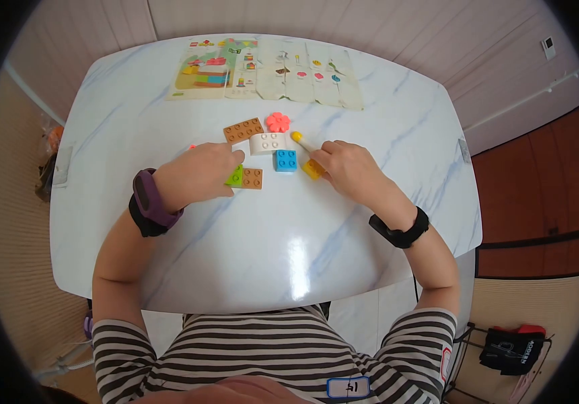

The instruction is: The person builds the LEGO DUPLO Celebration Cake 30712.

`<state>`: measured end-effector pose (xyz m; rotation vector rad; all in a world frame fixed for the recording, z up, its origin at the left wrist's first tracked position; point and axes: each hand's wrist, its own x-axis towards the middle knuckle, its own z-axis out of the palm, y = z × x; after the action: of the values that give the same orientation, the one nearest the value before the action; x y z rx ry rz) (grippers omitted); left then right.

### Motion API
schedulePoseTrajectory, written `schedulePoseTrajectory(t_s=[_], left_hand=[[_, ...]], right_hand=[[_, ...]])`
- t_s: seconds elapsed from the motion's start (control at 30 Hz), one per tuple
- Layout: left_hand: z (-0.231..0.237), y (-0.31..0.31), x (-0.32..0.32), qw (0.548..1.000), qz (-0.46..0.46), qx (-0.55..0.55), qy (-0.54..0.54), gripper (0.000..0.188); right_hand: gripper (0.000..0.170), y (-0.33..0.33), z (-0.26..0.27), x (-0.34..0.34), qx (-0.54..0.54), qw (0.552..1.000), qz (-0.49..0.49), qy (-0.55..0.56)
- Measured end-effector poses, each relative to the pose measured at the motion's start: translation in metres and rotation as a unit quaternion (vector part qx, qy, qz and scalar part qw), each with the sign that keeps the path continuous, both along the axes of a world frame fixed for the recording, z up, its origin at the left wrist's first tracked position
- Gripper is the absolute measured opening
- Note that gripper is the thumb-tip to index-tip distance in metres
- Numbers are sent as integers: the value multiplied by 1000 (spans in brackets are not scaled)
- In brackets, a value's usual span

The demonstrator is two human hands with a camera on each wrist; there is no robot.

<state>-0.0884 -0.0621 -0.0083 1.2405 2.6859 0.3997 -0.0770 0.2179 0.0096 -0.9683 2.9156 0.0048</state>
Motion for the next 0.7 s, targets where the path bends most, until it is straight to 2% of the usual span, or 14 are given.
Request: schedulePoseTrajectory(t_s=[0.23,0.33,0.43,0.53,0.7], left_hand=[[-5,0,1,1000,0,12,22,31],[-7,0,2,999,-5,26,34,30],[-3,3,2,1000,3,6,15,31],[-5,2,3,1000,-2,12,10,31],[-5,2,3,1000,-6,16,15,32]], right_hand=[[35,-7,6,7,-23,997,-45,-57],[33,-4,-9,5,-11,998,-15,-64],[41,-13,0,5,87,982,-108,-127],[43,-21,10,9,92,980,-130,-122],[38,-16,-6,15,57,994,-48,-76]])
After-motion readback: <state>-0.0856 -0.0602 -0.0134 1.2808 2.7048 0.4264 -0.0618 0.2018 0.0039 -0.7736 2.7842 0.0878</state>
